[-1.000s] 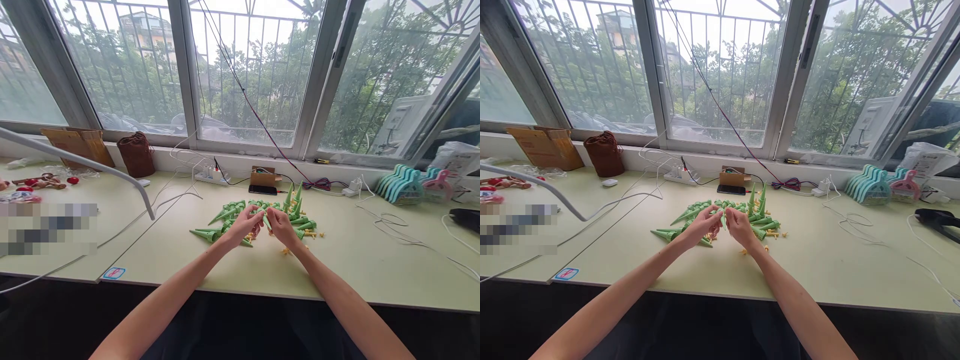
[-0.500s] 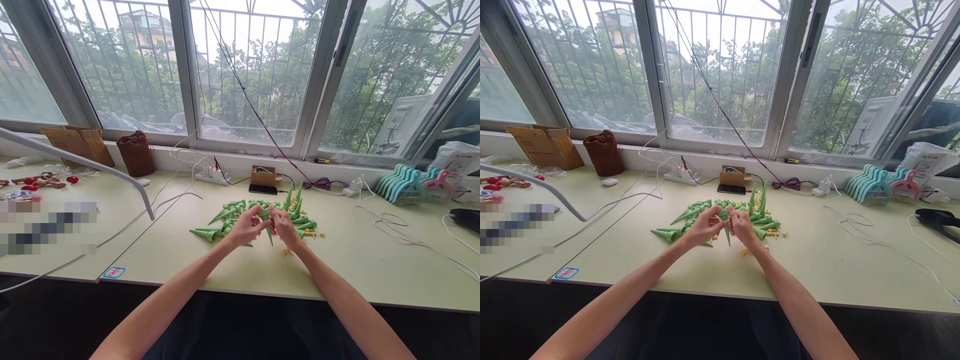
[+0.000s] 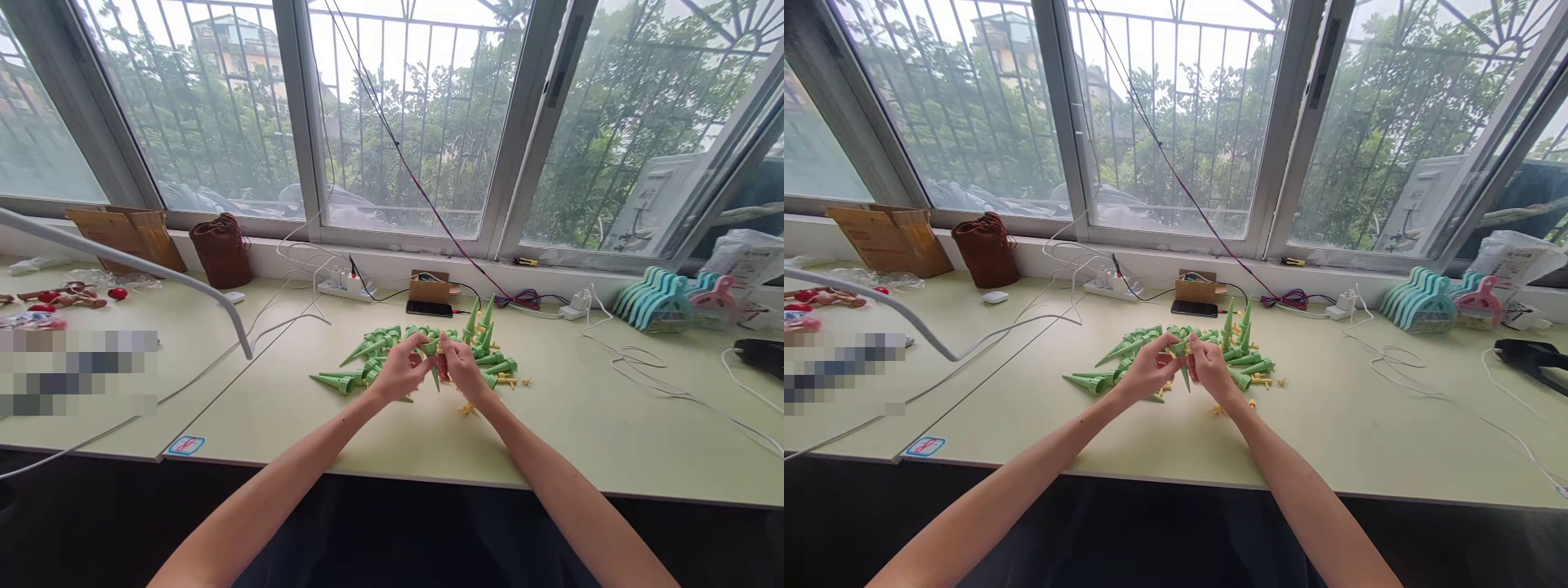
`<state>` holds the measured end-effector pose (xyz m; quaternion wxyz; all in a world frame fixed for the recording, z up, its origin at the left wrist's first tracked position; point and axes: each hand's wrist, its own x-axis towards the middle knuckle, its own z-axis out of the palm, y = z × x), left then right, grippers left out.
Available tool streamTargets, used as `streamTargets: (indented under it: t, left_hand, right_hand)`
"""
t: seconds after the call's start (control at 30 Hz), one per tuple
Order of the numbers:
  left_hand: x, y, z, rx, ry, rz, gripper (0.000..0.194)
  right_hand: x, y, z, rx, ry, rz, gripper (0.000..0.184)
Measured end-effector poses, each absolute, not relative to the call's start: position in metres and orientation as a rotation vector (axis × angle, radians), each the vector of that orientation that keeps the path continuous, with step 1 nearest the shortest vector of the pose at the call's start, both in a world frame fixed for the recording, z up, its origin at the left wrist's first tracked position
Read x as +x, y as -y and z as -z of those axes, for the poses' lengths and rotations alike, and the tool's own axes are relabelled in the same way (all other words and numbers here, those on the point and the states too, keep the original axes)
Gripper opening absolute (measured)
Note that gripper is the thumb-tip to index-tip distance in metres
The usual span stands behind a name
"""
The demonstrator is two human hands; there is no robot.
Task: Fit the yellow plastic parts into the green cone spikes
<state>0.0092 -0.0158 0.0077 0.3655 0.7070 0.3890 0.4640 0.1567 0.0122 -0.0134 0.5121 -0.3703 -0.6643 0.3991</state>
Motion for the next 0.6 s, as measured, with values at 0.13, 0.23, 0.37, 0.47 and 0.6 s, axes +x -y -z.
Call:
streamTargets:
  t: [0.13,0.23,0.37,0.47,0.6]
  left_hand:
    - [0.0078,0.0137,-0.0061,1.77,-1.007,-1.216,0.028]
    - [0.0074,0.0131,-0.0046,1.831,-1.028,-1.234,0.025]
    - [0.008,0.0129,-0.0025,2.014,-1.105,-1.264,0.019]
    - [0.0083,0.0128,-0.0007,2.172,-1.116,-1.295,0.013]
    - [0.0082,0.0137,0.0005,2.271,-1.077,-1.293,0.012]
  right_hand:
    - [0.1562,-0.0126,0.0145,-0.888,1.59,-0.984,0.056]
    - [0.1563,-0.0121,0.0141,-0.883,1.595,-0.983,0.052]
    - [0.1572,-0.0102,0.0119,-0.861,1.601,-1.003,0.048]
    - [0.1576,-0.0093,0.0107,-0.864,1.601,-1.009,0.049]
    - [0.1564,-0.01,0.0109,-0.84,1.58,-1.042,0.049]
